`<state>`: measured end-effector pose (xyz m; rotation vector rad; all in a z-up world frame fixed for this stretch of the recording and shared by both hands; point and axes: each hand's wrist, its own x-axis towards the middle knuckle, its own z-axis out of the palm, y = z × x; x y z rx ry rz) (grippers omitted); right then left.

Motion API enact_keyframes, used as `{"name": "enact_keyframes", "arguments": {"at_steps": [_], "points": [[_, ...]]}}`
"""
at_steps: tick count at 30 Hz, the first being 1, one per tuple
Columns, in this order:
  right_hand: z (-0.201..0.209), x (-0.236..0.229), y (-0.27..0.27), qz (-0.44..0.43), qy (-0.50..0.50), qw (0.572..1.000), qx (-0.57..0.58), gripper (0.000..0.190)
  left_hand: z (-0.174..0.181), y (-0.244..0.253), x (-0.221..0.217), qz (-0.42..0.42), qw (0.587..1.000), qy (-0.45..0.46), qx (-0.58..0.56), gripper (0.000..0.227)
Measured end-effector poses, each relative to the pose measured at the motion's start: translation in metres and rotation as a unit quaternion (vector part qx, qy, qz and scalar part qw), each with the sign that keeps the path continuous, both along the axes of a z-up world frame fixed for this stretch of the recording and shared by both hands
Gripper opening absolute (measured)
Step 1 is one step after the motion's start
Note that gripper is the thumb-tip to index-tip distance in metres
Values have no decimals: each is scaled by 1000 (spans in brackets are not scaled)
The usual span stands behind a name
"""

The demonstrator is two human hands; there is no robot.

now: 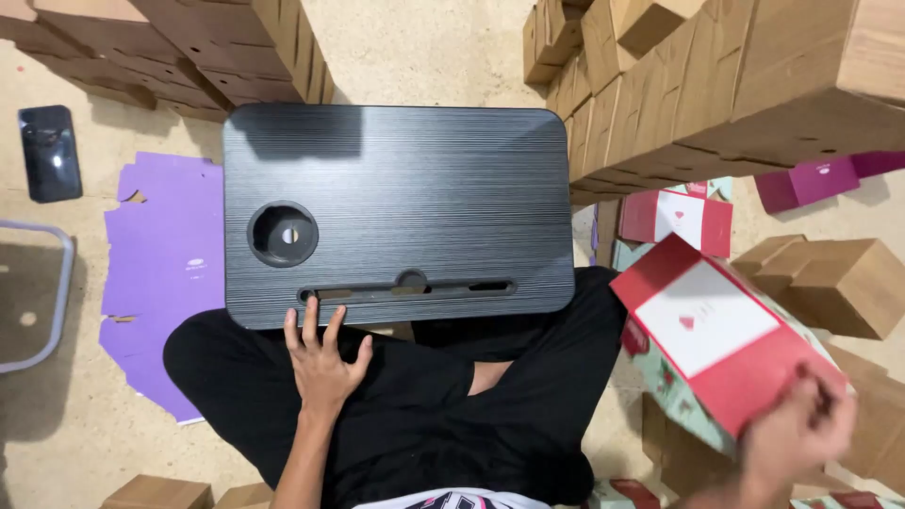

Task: The person assembles a flat-pack cardboard box by folding along pre-scored lines and tucking flaps to form a closed container. They repeat the process with a second identical box, placing the finished units aside.

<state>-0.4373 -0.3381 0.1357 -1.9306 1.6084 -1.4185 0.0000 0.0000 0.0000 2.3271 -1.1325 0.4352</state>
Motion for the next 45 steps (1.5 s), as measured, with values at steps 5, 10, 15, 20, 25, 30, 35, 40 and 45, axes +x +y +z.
{"name": "enact_keyframes", "arguments": {"at_steps": [5, 10, 15, 20, 25, 30, 35, 40, 45], "points": [[-26, -117, 44, 21, 126, 987, 96, 10, 1, 0, -1, -4, 1000, 15, -7, 62], [31, -79, -1, 459, 119, 875, 95, 20, -2, 0, 5, 65, 995, -78, -21, 51], [156, 129, 62, 694, 74, 715, 47, 34, 99, -21, 27, -55, 870, 472, -135, 81], [195, 184, 64, 795, 154, 573, -128, 25, 163, -16, 35, -332, 630, 691, -125, 109], [177, 181, 83, 703, 169, 662, -196, 16, 163, -10, 46, -308, 651, 690, -73, 104], [137, 192, 85, 624, 144, 668, -378, 14, 148, -17, 67, -64, 604, 782, -140, 74], [88, 219, 86, 637, 121, 691, -319, 10, 141, -10, 83, -83, 400, 843, -351, 79], [5, 270, 86, 666, 53, 668, -328, 28, 126, -5, 93, -104, 164, 827, -527, 85], [-57, 270, 87, 603, 68, 774, -182, 36, 111, -7, 88, -85, 208, 793, -566, 79]]}}
